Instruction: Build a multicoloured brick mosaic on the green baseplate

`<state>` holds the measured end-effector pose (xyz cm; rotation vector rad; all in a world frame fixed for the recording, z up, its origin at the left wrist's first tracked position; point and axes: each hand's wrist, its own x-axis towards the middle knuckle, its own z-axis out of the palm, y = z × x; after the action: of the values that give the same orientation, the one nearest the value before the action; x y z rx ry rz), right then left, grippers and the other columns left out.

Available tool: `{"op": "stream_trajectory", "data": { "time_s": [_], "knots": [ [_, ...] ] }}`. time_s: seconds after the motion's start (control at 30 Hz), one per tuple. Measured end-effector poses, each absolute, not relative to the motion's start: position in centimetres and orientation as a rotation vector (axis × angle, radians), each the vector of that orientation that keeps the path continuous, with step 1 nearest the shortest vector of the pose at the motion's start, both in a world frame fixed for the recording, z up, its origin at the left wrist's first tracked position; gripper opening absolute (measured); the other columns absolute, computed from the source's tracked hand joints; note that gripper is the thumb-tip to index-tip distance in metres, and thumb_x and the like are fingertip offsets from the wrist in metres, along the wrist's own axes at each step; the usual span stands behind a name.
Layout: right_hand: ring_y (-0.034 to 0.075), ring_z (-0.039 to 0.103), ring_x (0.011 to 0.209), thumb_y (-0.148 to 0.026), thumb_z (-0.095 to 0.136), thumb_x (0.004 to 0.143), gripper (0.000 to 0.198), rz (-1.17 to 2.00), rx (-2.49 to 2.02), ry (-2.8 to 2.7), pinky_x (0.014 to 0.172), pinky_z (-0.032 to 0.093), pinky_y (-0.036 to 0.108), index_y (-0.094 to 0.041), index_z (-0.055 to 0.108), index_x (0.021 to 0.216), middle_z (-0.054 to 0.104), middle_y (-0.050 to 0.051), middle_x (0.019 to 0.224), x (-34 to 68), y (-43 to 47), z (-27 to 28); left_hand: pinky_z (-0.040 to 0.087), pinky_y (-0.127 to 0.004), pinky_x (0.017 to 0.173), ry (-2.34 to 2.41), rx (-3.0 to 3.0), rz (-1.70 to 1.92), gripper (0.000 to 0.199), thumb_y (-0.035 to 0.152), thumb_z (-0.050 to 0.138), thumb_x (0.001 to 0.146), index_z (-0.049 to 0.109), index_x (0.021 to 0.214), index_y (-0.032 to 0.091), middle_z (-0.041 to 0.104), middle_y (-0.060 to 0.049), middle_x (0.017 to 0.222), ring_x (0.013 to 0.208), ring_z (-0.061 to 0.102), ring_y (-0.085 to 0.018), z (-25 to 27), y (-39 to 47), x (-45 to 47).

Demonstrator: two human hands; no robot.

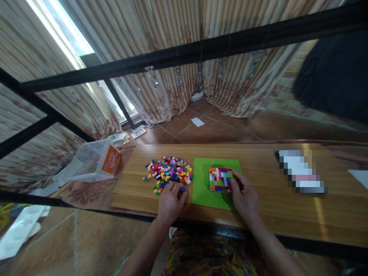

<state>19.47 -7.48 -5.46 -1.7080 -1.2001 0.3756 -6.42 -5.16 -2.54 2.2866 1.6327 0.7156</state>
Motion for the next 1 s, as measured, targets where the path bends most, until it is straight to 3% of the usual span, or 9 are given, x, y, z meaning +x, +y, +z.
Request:
{"op": "stream_trajectory", "data": {
  "time_s": [0.23, 0.47, 0.77, 1.0],
  "knots": [
    [0.027, 0.063, 0.104, -0.046, 0.045, 0.091, 0.043, 0.35, -1.701, -1.212, 0.093, 0.047, 0.046, -0.018, 0.063, 0.119, 0.068, 0.013, 0.115, 19.4, -7.4, -5.4, 0.049, -0.032, 0.077, 1.63, 2.338, 0.662, 0.009, 0.022, 0.053, 0.088, 0.062, 0.089, 0.02, 0.066, -0.006, 0.088, 0.085, 0.062, -0.021, -2.4, -4.9, -6.3],
    [0.026, 0.063, 0.102, -0.044, 0.045, 0.091, 0.042, 0.368, -1.68, -1.198, 0.092, 0.048, 0.045, -0.018, 0.063, 0.119, 0.068, 0.013, 0.113, 19.2, -7.4, -5.2, 0.046, -0.023, 0.061, 1.445, 1.929, 0.83, 0.005, 0.025, 0.055, 0.085, 0.055, 0.084, 0.02, 0.061, 0.002, 0.074, 0.066, 0.061, -0.013, -0.1, -4.9, -4.1],
    [0.026, 0.062, 0.105, -0.042, 0.045, 0.092, 0.039, 0.357, -1.675, -1.213, 0.095, 0.047, 0.047, -0.019, 0.063, 0.119, 0.068, 0.013, 0.115, 19.1, -7.3, -5.0, 0.049, -0.022, 0.068, 1.142, 1.728, 0.949, 0.007, 0.013, 0.056, 0.078, 0.059, 0.079, 0.019, 0.063, 0.003, 0.075, 0.071, 0.062, -0.012, 0.6, -3.6, 1.9],
    [0.026, 0.062, 0.105, -0.041, 0.046, 0.092, 0.039, 0.38, -1.662, -1.201, 0.094, 0.047, 0.046, -0.02, 0.062, 0.12, 0.068, 0.012, 0.114, 19.0, -7.3, -4.7, 0.052, -0.026, 0.075, 1.104, 1.856, 0.962, 0.015, 0.012, 0.054, 0.082, 0.066, 0.084, 0.02, 0.068, -0.002, 0.086, 0.08, 0.063, -0.014, -0.2, -2.6, 3.7]
  ]
}}
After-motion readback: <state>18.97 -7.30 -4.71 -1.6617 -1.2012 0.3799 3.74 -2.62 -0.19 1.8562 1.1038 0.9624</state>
